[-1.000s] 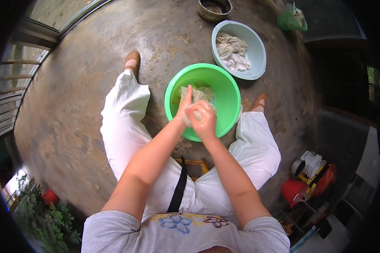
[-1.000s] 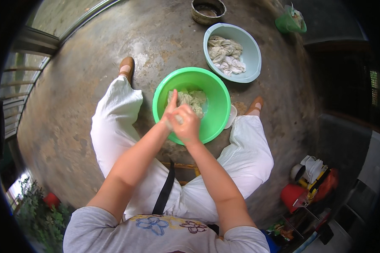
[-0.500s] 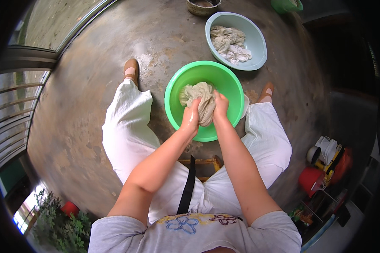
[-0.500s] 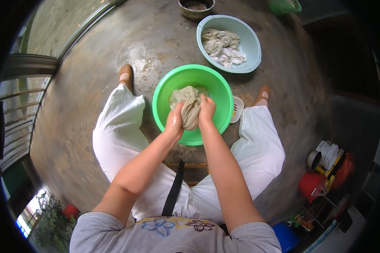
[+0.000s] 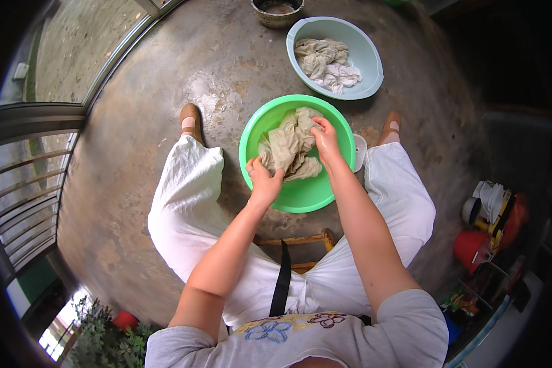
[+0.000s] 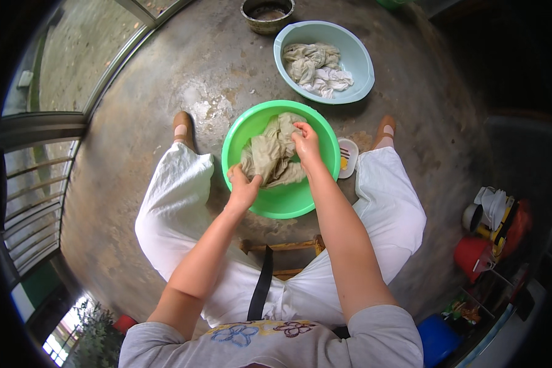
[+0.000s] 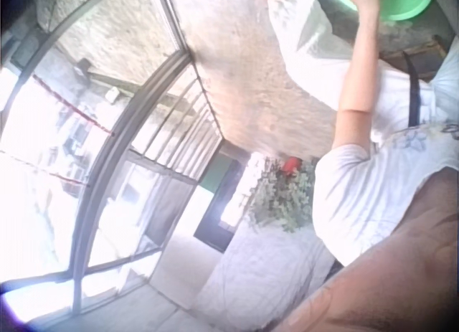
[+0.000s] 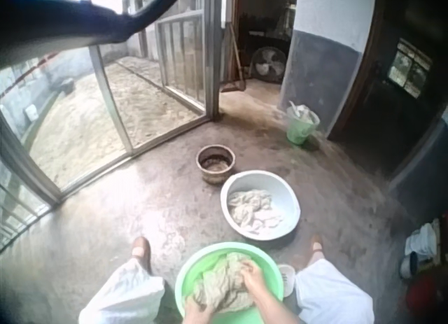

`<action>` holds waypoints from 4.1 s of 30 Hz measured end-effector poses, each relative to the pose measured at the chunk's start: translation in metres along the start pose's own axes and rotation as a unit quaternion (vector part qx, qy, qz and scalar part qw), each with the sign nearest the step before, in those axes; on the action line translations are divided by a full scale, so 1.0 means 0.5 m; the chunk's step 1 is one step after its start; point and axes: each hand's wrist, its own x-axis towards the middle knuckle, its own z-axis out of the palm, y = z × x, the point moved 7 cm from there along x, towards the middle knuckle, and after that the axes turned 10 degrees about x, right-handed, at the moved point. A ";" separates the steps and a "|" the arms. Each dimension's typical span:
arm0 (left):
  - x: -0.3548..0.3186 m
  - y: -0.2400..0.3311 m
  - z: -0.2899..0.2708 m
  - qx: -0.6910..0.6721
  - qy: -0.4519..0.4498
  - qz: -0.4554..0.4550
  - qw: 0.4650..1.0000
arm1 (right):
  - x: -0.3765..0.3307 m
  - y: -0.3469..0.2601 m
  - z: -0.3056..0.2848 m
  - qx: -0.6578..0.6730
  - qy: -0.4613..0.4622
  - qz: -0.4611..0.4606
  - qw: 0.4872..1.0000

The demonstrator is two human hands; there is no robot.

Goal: The person sits on a small stool and hand-washes a cloth in a green basin, repeatedly scrubbing and wringing it. After rinsing, the person transfers the cloth to a white basin and carries it through the house to the kitchen area.

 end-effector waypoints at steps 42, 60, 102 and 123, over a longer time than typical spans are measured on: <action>0.104 0.294 -0.028 -0.413 -0.245 0.050 0.876 | -0.187 -0.330 0.116 0.200 -0.254 0.016 0.946; 0.139 0.031 0.230 -0.117 -0.121 -0.044 0.985 | 0.043 0.122 -0.504 -0.463 0.212 -0.062 0.858; 0.073 0.247 0.120 -0.134 -0.062 0.196 0.970 | -0.083 -0.235 -0.397 -0.270 0.223 -0.129 0.928; 0.111 0.172 0.255 0.304 -0.023 0.269 0.914 | 0.157 0.288 -0.646 -0.300 0.344 0.065 0.887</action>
